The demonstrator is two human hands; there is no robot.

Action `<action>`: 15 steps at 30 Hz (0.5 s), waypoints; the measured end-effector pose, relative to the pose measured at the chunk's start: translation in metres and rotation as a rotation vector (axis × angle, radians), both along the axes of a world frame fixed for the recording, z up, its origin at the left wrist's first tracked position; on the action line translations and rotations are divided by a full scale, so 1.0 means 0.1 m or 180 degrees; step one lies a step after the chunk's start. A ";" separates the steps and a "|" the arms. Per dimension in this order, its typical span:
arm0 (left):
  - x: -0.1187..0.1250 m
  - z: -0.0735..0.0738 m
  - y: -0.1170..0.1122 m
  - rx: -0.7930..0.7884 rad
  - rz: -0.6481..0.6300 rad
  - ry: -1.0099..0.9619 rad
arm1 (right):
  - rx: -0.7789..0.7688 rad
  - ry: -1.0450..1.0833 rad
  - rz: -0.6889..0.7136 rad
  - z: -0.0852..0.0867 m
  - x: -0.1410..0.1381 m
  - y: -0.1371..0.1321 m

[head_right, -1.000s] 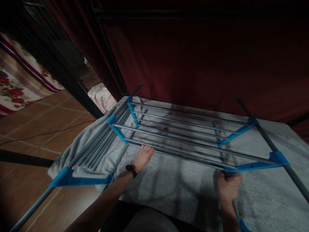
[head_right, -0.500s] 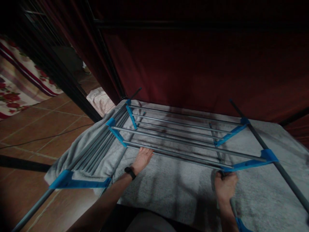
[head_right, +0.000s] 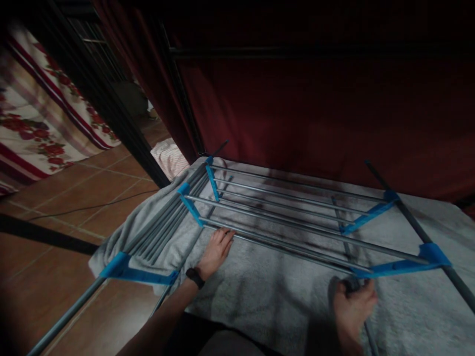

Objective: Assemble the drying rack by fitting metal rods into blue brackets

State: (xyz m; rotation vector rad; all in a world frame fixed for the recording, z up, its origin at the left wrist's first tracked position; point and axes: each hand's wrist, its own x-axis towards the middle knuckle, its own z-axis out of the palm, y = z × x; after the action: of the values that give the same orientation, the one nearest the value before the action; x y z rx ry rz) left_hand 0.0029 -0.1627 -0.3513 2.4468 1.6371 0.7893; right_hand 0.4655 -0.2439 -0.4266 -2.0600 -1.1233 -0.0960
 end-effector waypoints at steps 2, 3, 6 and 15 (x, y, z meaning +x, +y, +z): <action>-0.07 -0.05 -0.07 0.0017 0.0138 -0.0069 | 0.0050 0.0014 -0.0139 -0.02 -0.08 -0.01; -0.10 -0.08 -0.10 0.0032 0.0202 -0.0095 | 0.0086 -0.0011 -0.0140 -0.02 -0.13 -0.02; -0.12 -0.18 -0.17 0.0082 0.0342 -0.0103 | 0.0077 -0.0172 0.0180 -0.02 -0.29 -0.04; -0.07 -0.16 -0.20 0.0058 0.0441 -0.0237 | -0.0527 -0.0427 0.0544 0.08 -0.62 -0.09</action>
State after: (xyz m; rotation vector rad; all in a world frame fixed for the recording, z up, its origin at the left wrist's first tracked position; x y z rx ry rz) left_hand -0.0041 -0.1831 -0.3677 2.3055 1.7949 0.9057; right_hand 0.4037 -0.2529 -0.4182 -2.1168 -1.4273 -0.0590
